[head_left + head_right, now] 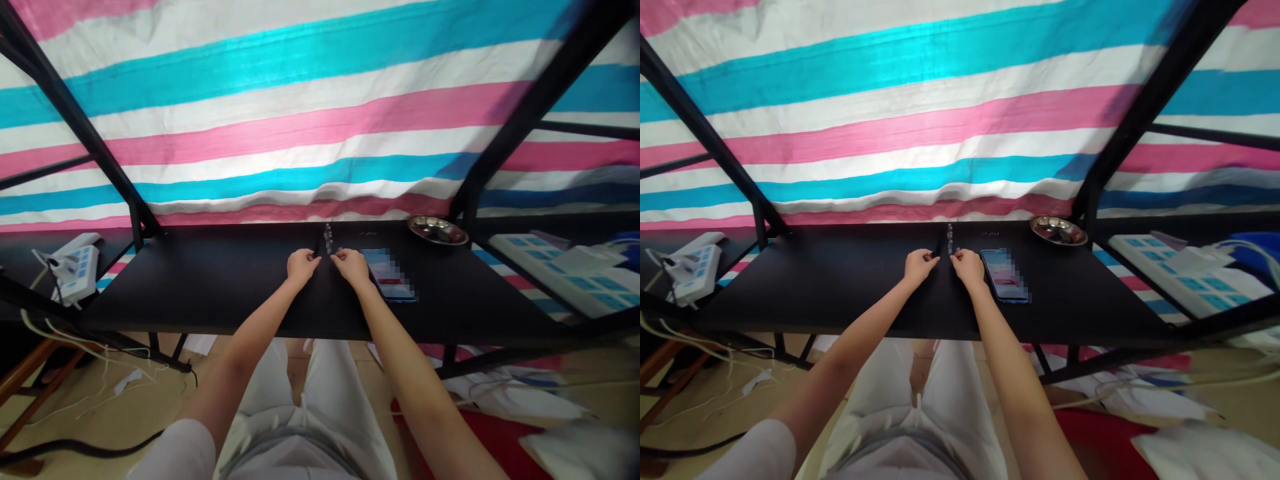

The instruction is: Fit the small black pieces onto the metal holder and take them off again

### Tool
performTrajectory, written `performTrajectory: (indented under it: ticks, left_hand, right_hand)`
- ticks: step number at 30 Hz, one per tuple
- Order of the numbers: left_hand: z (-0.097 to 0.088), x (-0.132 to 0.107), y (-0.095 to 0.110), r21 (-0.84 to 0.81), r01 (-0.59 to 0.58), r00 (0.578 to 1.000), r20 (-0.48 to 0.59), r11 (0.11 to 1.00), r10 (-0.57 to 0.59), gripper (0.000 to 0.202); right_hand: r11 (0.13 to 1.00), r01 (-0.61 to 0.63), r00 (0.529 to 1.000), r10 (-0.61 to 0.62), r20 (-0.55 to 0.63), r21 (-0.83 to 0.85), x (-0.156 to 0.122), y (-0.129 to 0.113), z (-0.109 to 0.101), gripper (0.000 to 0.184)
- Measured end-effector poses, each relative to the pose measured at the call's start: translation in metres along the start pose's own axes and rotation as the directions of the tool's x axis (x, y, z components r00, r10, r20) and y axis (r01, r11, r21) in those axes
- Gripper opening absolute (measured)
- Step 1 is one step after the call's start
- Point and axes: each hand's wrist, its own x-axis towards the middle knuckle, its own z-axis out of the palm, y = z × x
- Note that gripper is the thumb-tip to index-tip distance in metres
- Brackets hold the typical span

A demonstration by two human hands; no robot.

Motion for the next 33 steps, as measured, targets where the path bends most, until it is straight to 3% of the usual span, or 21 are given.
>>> performTrajectory:
  ticks: [10, 17, 21, 25, 30, 33]
  left_hand:
    - [0.009, 0.003, -0.001, 0.349, 0.021, 0.998, 0.047, 0.937, -0.04, 0.013]
    - [0.002, -0.004, -0.002, 0.33, 0.017, 0.999, 0.027, 0.944, -0.027, 0.028]
    - [-0.006, -0.013, -0.002, 0.29, -0.118, 0.992, -0.014, 0.95, 0.128, 0.037]
    - [-0.009, -0.02, 0.001, 0.349, -0.228, 0.971, 0.016, 0.909, 0.238, 0.038]
    - [-0.008, -0.02, 0.002, 0.383, -0.247, 0.969, 0.074, 0.89, 0.237, 0.035]
    - [-0.008, -0.019, 0.001, 0.384, -0.24, 0.97, 0.05, 0.892, 0.239, 0.026]
  right_hand:
    - [0.998, 0.046, 0.999, -0.046, 0.011, -0.042, 0.002, 0.0, 0.021, 0.022]
    - [0.984, 0.164, 0.982, -0.169, -0.083, -0.063, 0.0, 0.012, 0.032, 0.023]
    - [0.983, 0.177, 0.98, -0.18, -0.09, -0.042, -0.002, 0.016, 0.033, 0.024]
    - [0.985, 0.164, 0.983, -0.167, -0.072, -0.049, -0.004, 0.015, 0.032, 0.024]
    - [0.984, 0.172, 0.981, -0.175, -0.083, -0.045, -0.005, 0.013, 0.031, 0.023]
    - [0.984, 0.169, 0.981, -0.174, -0.089, -0.057, -0.005, 0.013, 0.031, 0.023]
